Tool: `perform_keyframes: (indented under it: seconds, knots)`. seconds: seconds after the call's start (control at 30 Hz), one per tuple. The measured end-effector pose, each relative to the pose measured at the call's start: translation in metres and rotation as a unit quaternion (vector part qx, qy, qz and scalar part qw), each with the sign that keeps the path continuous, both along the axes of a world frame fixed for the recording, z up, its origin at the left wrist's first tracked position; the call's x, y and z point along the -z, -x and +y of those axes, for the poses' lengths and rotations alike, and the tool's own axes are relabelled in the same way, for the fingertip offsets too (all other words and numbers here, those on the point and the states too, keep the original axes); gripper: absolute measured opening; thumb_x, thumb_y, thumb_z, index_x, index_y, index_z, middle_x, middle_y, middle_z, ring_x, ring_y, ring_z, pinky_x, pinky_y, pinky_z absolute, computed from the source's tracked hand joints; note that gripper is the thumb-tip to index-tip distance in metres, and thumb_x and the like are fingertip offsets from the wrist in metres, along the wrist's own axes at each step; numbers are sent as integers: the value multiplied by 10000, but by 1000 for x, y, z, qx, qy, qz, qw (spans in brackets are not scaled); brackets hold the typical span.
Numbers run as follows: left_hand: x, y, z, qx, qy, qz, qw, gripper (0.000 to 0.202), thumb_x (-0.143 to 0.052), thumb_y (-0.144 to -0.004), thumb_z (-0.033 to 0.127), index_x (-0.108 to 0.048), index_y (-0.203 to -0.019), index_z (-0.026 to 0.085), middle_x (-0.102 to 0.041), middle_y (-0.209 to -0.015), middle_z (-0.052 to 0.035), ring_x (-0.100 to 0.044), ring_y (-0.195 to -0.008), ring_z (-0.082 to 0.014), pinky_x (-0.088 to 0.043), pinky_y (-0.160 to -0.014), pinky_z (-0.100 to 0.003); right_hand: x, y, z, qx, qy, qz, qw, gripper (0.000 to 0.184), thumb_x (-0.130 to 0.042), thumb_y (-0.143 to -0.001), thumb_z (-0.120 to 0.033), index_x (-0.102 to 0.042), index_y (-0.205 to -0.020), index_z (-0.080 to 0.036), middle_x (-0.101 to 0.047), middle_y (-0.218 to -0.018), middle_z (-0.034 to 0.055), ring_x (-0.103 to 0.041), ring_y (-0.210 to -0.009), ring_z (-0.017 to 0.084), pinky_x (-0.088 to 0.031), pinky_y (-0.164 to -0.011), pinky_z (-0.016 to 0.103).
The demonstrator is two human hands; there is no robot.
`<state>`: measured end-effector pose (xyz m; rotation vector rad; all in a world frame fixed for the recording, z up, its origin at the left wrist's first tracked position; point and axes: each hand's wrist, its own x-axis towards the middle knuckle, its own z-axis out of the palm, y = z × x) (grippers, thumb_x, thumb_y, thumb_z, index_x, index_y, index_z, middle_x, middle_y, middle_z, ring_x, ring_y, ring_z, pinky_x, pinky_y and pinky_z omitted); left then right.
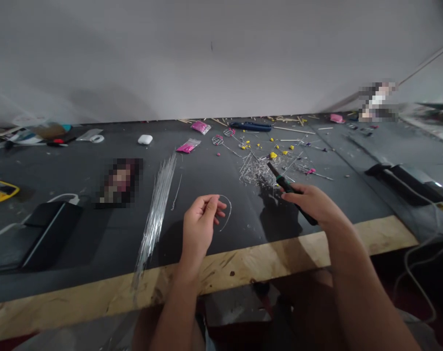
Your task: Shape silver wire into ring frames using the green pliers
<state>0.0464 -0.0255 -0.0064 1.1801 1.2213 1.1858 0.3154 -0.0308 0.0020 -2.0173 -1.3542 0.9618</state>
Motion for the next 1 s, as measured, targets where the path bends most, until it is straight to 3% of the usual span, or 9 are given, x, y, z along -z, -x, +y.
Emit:
perform_keyframes:
  seconds: [0.1, 0.23, 0.37, 0.43, 0.53, 0.6, 0.8, 1.0]
  knots:
    - [-5, -4, -6, 30, 9, 25, 999, 204, -567, -823, 348, -651, -829, 163, -695, -756, -60, -623, -636, -135, -457, -512, -223, 12, -6, 1, 12, 27, 24, 999, 207, -616, -654, -397, -637, -691, -195, -474, -465, -52, -421, -432, 127, -258, -460, 261]
    - [-13, -6, -15, 53, 5, 36, 998, 165, -613, -789, 320, -701, -845, 193, -706, -722, -52, -631, -617, -141, -460, -487, -223, 23, -9, 1, 17, -19, 15, 1000, 232, -669, -617, -379, -658, -756, -193, -604, -676, 0, -548, -626, 177, -366, -570, 280]
    - [-18, -7, -22, 72, -23, 43, 996, 134, -645, -764, 309, -717, -838, 222, -709, -694, -43, -629, -575, -143, -440, -434, -219, 13, 5, -5, 68, -61, 20, 996, 343, -641, -676, -399, -640, -961, -207, -633, -853, 24, -566, -760, 190, -403, -679, 307]
    - [-19, -8, -25, 86, -47, 59, 993, 136, -641, -771, 311, -714, -855, 232, -715, -695, -36, -643, -583, -150, -463, -459, -232, 1, 20, -14, 38, -121, 94, 987, 347, -626, -718, -410, -617, -1004, -213, -627, -955, 32, -563, -831, 176, -412, -737, 297]
    - [-19, -10, -28, 103, -90, 115, 984, 136, -619, -793, 317, -705, -876, 253, -721, -700, -18, -663, -607, -158, -493, -517, -249, -16, 47, -29, -77, -109, 233, 963, 287, -641, -743, -395, -624, -968, -217, -634, -924, 36, -568, -843, 163, -429, -761, 288]
    - [-19, -11, -30, 111, -120, 156, 974, 136, -601, -809, 325, -696, -885, 267, -720, -696, -5, -668, -614, -158, -500, -549, -253, -22, 64, -36, -117, -99, 286, 946, 274, -697, -704, -358, -626, -930, -219, -640, -894, 29, -574, -820, 157, -443, -744, 283]
    - [-18, -11, -31, 112, -122, 186, 968, 123, -598, -813, 317, -650, -909, 259, -718, -685, 2, -680, -628, -167, -507, -568, -257, -20, 87, -36, -162, -75, 301, 937, 171, -668, -743, -357, -654, -827, -209, -658, -781, 12, -592, -739, 143, -460, -685, 279]
    - [-23, -2, -28, 92, -99, 124, 983, 79, -646, -778, 301, -672, -834, 252, -722, -685, 2, -678, -610, -156, -532, -573, -258, -24, 91, -30, -108, -135, 275, 946, 138, -677, -734, -347, -651, -774, -217, -637, -730, 6, -562, -694, 137, -450, -631, 266]
